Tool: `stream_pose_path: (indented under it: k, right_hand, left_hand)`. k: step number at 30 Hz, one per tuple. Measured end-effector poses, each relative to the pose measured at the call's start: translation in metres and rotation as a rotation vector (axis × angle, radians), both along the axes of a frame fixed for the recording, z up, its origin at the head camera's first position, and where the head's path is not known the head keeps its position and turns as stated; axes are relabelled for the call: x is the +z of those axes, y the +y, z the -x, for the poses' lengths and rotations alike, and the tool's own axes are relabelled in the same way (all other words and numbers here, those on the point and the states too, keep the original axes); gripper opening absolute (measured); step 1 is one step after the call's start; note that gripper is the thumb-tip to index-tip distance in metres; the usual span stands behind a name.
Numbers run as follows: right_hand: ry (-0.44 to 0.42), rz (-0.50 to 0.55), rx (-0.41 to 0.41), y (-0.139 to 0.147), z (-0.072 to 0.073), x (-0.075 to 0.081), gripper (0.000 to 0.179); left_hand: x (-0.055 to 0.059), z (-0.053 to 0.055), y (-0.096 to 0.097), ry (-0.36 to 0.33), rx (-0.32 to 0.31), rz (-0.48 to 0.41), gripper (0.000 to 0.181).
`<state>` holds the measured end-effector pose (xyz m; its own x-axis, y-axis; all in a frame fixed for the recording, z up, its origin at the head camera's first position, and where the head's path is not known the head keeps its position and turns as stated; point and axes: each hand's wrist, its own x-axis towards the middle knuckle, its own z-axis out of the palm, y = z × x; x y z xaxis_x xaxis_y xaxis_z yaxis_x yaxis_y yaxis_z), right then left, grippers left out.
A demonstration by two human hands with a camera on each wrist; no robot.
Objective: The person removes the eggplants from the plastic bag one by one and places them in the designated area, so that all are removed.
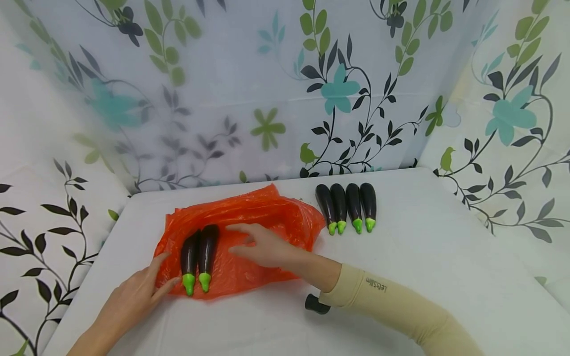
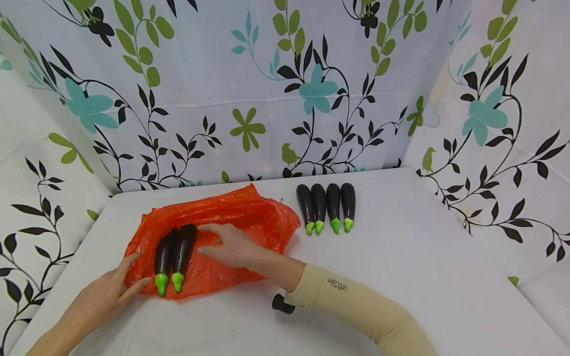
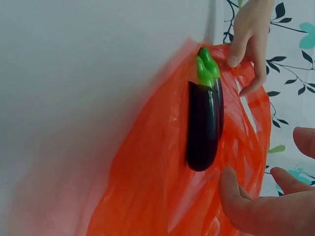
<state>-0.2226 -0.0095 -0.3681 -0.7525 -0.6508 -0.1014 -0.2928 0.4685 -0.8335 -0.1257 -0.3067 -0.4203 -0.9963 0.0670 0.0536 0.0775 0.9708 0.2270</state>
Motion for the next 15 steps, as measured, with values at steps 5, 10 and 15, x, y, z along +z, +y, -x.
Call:
stream_pose_path:
  k: [5,10,15]
  right_hand:
    - [-0.016,-0.014,-0.006,-0.018,-0.001,-0.006,0.052]
    - [-0.022,-0.028,-0.011,-0.034,-0.001,-0.017,0.054]
    - [-0.041,-0.053,-0.034,-0.047,0.000,-0.028,0.054]
  left_hand:
    - [0.001,0.000,0.000,0.000,-0.001,0.000,0.077]
    - [0.002,0.000,0.000,-0.021,0.006,0.005,0.078]
    - [0.001,0.000,0.000,-0.032,0.011,0.008,0.079]
